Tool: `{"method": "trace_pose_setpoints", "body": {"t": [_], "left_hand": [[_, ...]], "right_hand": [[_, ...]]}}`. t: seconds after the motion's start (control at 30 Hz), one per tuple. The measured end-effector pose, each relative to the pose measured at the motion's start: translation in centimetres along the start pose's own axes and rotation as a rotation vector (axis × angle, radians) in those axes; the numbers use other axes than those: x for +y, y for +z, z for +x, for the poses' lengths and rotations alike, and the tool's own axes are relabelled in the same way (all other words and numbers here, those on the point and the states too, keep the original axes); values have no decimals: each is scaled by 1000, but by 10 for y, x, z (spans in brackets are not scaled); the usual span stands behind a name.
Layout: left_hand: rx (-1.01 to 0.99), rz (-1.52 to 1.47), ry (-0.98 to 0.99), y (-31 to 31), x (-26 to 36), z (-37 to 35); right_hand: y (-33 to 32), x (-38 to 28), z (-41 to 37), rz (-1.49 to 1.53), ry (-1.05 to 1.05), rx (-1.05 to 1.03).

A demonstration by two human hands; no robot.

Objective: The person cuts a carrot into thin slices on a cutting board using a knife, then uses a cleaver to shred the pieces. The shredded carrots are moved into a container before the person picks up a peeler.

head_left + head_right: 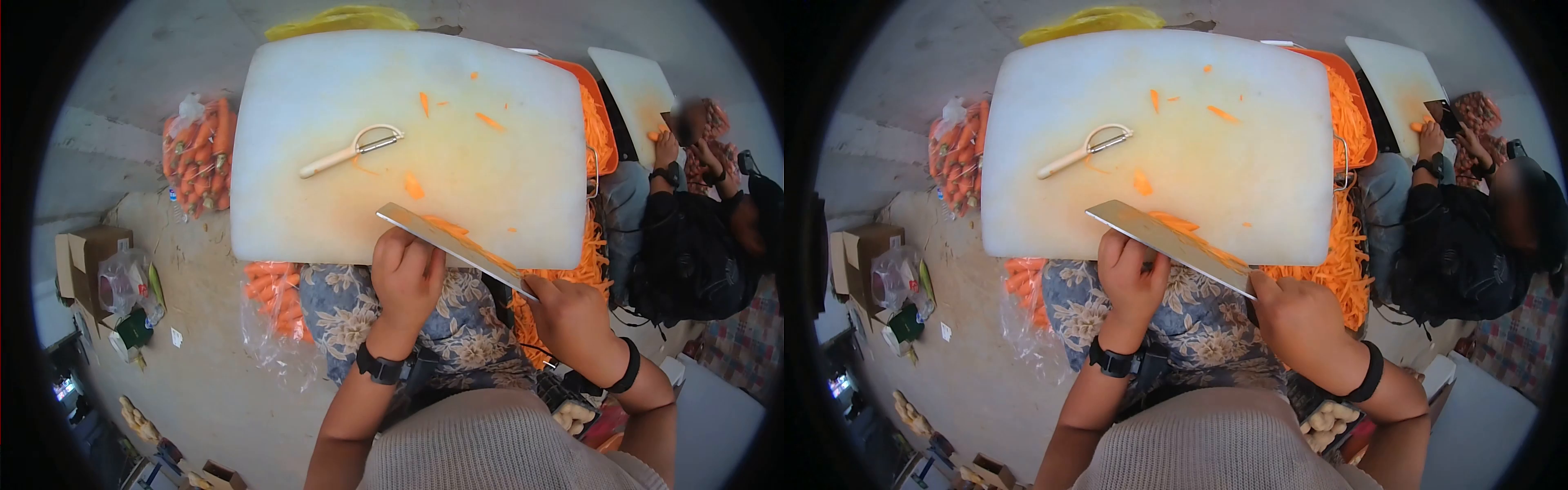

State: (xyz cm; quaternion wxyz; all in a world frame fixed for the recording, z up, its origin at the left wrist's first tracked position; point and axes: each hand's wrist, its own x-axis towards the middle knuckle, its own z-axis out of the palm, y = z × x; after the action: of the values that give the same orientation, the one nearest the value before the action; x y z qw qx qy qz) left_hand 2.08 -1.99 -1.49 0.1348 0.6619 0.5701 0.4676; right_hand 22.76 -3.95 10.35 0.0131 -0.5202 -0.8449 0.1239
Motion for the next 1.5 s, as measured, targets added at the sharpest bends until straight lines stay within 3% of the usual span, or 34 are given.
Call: {"method": "trace_pose_setpoints", "body": {"t": [0.37, 0.57, 1.1, 1.17, 1.5], "left_hand": [[4, -6, 15, -3, 4, 5], [-7, 25, 43, 0, 2, 2], [-6, 36, -38, 2, -2, -6], [-26, 41, -48, 0, 0, -7], [16, 28, 34, 0, 4, 2]], "right_hand": [[36, -1, 41, -48, -16, -94], [46, -5, 62, 57, -36, 26], [6, -6, -2, 0, 61, -86], [10, -5, -1, -9, 11, -11], [41, -12, 55, 86, 56, -125]]}}
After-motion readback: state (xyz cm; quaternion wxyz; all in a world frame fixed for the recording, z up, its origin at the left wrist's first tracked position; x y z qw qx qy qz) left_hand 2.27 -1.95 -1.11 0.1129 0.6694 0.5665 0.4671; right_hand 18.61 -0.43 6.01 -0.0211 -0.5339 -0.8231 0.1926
